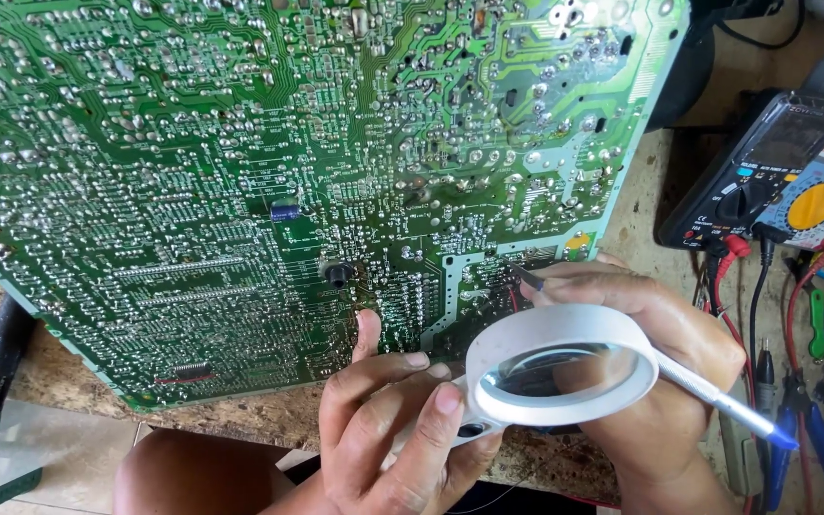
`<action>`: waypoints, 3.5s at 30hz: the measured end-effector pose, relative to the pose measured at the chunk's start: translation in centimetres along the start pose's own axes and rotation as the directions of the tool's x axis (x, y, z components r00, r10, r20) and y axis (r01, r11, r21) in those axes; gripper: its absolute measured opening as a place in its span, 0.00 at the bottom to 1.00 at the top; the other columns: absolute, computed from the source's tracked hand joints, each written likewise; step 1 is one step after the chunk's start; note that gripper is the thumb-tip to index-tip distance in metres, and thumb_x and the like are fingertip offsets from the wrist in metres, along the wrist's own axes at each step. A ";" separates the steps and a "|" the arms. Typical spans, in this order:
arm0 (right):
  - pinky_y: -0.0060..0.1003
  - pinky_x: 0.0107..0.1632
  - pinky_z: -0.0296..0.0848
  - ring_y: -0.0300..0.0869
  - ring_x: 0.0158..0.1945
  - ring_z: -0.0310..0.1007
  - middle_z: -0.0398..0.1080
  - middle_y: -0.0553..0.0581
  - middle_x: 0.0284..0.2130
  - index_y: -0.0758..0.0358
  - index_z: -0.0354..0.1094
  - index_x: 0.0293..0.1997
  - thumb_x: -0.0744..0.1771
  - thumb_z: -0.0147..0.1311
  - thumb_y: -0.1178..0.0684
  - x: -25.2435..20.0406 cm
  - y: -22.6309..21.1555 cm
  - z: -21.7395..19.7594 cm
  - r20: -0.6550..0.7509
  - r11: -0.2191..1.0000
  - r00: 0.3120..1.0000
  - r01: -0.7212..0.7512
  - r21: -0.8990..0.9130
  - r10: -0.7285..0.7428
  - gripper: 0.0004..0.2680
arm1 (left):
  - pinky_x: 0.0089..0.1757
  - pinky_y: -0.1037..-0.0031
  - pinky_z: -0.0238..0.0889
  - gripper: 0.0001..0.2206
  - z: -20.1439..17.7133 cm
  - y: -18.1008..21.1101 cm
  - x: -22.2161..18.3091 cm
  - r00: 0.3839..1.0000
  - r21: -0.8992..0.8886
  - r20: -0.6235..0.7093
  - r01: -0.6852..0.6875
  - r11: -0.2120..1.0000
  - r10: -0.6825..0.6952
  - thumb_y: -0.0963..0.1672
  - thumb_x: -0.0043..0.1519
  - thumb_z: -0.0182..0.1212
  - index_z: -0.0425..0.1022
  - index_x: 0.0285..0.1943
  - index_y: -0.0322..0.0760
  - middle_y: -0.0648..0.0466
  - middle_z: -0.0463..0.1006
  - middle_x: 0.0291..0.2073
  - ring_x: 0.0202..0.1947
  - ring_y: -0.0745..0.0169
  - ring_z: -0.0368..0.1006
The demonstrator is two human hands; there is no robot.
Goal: Inspecting a large circuit board with a magnifying glass and soldering components on a workbench.
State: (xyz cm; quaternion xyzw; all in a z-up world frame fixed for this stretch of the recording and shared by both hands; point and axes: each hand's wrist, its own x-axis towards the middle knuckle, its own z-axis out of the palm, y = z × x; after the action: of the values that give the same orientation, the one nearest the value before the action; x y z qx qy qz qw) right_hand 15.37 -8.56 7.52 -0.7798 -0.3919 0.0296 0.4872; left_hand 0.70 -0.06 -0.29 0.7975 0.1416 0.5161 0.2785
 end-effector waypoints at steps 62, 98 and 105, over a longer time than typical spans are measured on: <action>0.48 0.55 0.82 0.59 0.45 0.81 0.74 0.75 0.36 0.83 0.68 0.38 0.67 0.41 0.38 -1.1 1.6 0.8 -0.036 1.000 0.999 -0.005 -0.021 0.005 0.24 | 0.63 0.36 0.72 0.17 0.1 -0.6 -0.7 0.998 0.041 0.056 -0.039 0.998 0.036 0.48 0.68 0.63 0.68 0.60 0.36 0.49 0.79 0.40 0.45 0.54 0.74; 0.49 0.58 0.80 0.59 0.45 0.83 0.76 0.71 0.36 0.78 0.70 0.38 0.67 0.42 0.38 -0.6 1.4 0.2 -0.014 0.999 0.999 0.045 0.027 -0.044 0.23 | 0.62 0.37 0.73 0.17 0.2 -0.4 -0.5 0.998 0.050 0.027 -0.054 0.997 0.052 0.49 0.67 0.64 0.68 0.60 0.38 0.49 0.78 0.39 0.44 0.55 0.74; 0.50 0.57 0.81 0.59 0.44 0.83 0.76 0.72 0.36 0.78 0.70 0.37 0.66 0.43 0.38 -0.6 1.4 0.4 -0.020 0.998 0.998 0.060 0.016 -0.060 0.23 | 0.63 0.35 0.73 0.19 0.0 -0.2 -0.5 0.999 0.040 0.040 -0.020 0.999 0.018 0.49 0.67 0.66 0.67 0.62 0.38 0.48 0.79 0.40 0.45 0.55 0.75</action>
State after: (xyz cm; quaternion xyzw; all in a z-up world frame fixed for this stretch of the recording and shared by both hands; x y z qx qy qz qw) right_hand 15.57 -8.96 5.98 -0.7640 -0.4101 0.0108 0.4980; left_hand 0.48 -0.14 -0.72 0.8144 0.1389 0.4998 0.2600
